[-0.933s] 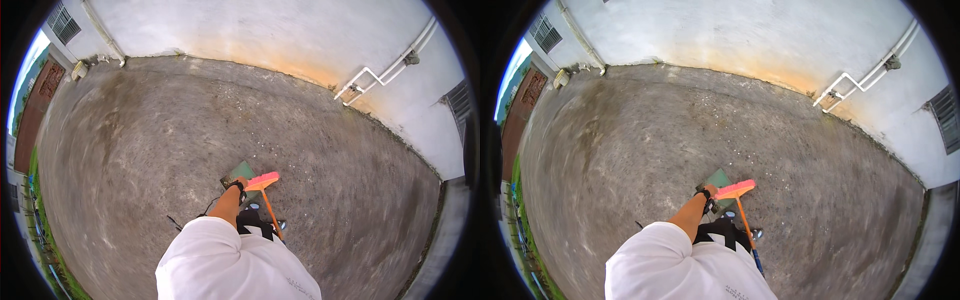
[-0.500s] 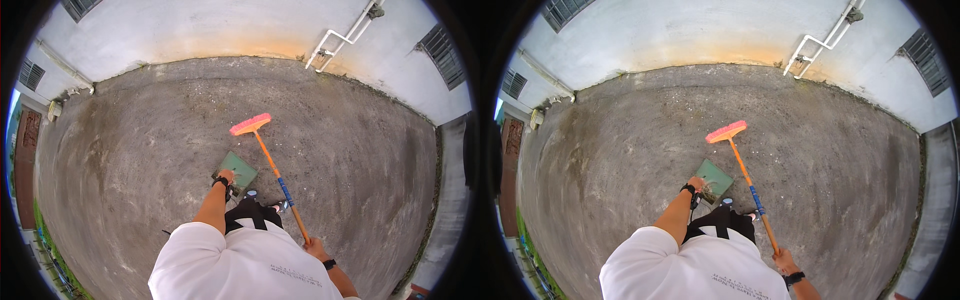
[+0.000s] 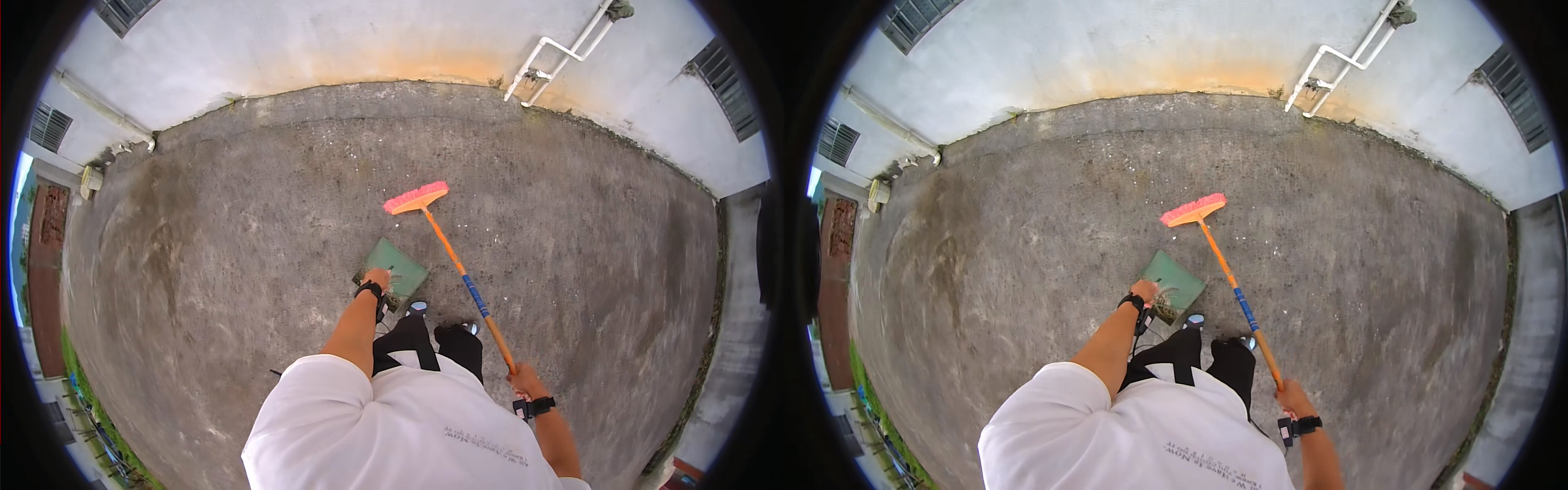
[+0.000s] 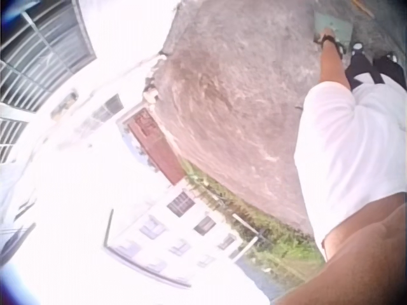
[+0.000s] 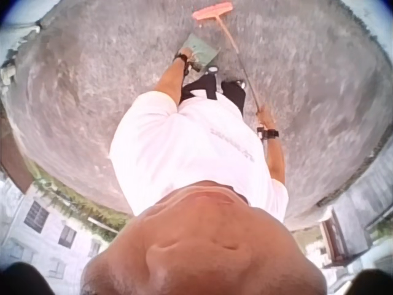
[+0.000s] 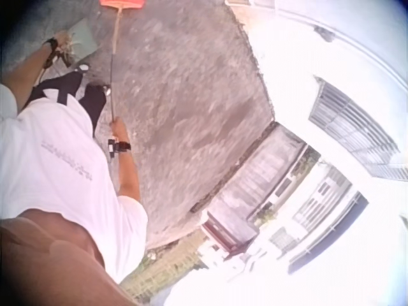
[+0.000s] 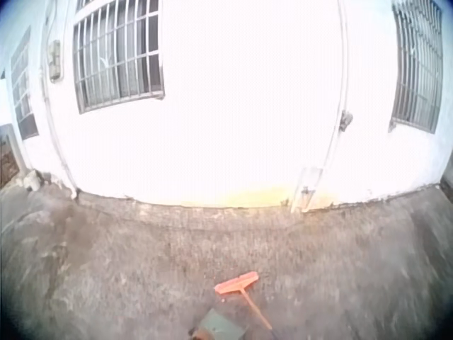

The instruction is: Sweep debris into a dustpan using a broom on an outdoor concrete surface.

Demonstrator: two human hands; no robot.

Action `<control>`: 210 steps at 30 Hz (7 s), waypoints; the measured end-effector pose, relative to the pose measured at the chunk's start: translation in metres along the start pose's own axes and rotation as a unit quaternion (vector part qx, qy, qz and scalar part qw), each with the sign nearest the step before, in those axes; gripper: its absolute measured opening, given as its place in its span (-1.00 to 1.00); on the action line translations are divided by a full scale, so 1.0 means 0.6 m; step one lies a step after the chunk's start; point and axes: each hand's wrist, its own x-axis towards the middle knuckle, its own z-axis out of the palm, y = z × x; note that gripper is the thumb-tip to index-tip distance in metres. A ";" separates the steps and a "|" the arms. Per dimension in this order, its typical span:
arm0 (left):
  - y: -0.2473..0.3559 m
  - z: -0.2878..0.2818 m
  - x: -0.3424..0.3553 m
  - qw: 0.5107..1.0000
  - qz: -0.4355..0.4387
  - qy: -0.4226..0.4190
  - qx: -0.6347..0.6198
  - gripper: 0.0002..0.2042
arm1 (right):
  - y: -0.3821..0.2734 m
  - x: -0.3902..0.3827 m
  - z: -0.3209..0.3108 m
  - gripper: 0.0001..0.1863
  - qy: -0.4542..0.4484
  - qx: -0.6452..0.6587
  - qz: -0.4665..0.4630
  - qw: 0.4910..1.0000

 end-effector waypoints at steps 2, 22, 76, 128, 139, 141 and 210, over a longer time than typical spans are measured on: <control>0.005 -0.024 -0.040 0.997 0.083 0.001 -0.003 -0.68 | 0.010 -0.014 0.026 -0.93 0.010 0.069 0.026 0.997; 0.059 -0.040 -0.092 0.966 -0.085 0.134 -0.202 -0.67 | -0.045 -0.051 0.048 -0.86 0.033 0.054 0.026 0.998; -0.003 -0.020 -0.044 0.983 0.034 0.143 -0.111 -0.64 | 0.268 -0.233 0.134 -0.86 0.075 0.181 0.163 0.967; 0.604 -0.059 0.047 0.976 0.207 0.043 0.044 -0.65 | 0.266 -0.186 0.215 -0.65 0.192 0.309 0.179 0.914; 0.630 -0.034 0.011 0.962 0.260 -0.047 0.069 -0.66 | 0.091 -0.340 0.380 -0.75 0.197 0.418 0.200 0.864; 0.632 -0.039 -0.006 0.971 0.229 -0.051 0.046 -0.69 | 0.081 -0.341 0.383 -0.76 0.210 0.439 0.204 0.849; 0.688 0.061 -0.003 0.860 0.464 0.036 0.210 -0.68 | -0.009 -0.403 0.408 -0.83 0.205 0.780 0.241 0.540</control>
